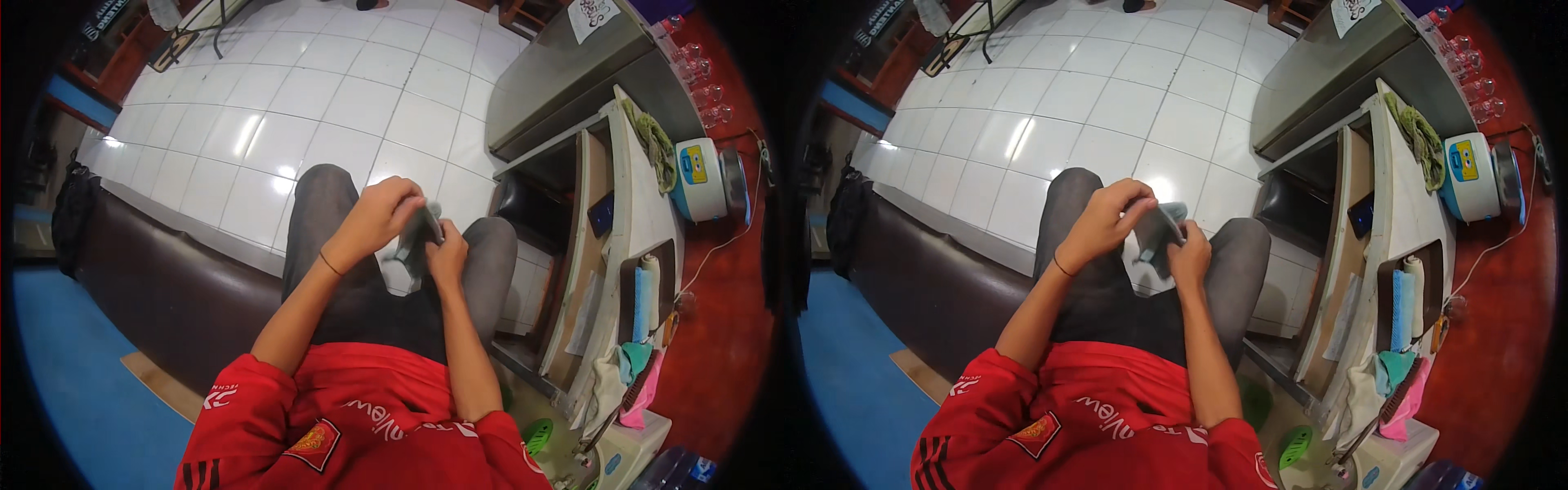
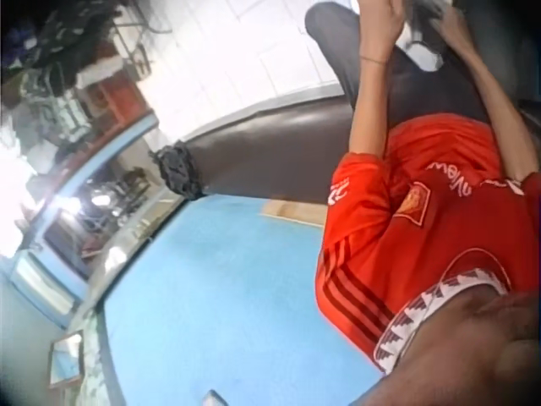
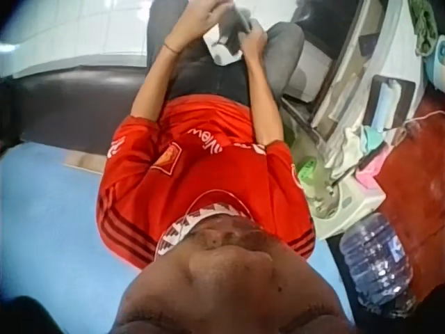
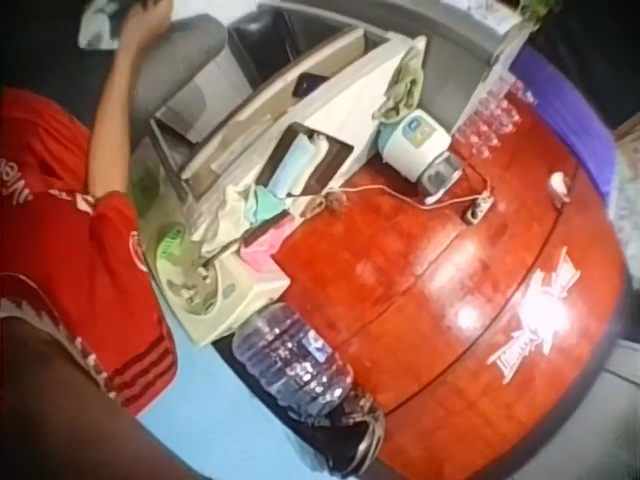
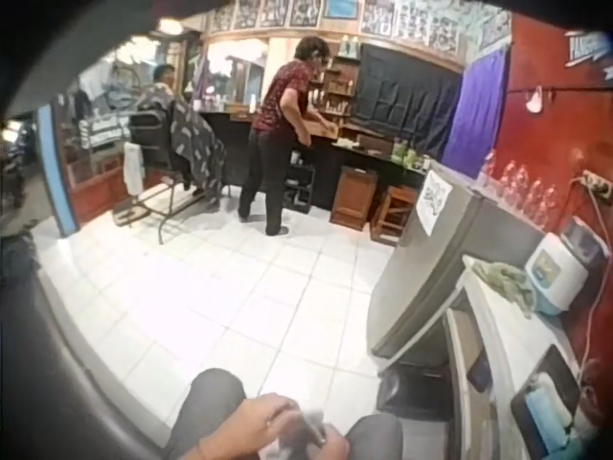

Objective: Brushing a light blue piece of fabric or cloth and folding it neatly.

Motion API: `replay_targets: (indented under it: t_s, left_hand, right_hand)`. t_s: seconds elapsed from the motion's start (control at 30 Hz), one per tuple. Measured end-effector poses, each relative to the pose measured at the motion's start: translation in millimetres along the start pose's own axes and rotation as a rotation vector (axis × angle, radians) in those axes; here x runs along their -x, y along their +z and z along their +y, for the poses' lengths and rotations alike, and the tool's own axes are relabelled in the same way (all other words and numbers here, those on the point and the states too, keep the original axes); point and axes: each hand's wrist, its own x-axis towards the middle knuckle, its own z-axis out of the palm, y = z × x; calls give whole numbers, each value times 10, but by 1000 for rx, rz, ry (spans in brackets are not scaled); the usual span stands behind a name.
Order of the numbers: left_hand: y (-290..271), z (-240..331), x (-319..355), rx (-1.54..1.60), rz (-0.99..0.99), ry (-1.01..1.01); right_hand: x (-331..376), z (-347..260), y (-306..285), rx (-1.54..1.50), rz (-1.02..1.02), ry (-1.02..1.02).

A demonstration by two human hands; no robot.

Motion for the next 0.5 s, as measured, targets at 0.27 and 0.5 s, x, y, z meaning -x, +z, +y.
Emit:
replay_targets:
  t_s: [0.27, 0.5]
  left_hand:
    - [-556, -79, 37, -416, 260, 102]
    - [-590, -212, 80, -430, 643, 230]
  right_hand:
    - [-256, -117, -499, 144, 31, -55]
    - [-429, -159, -1185, 70, 419, -570]
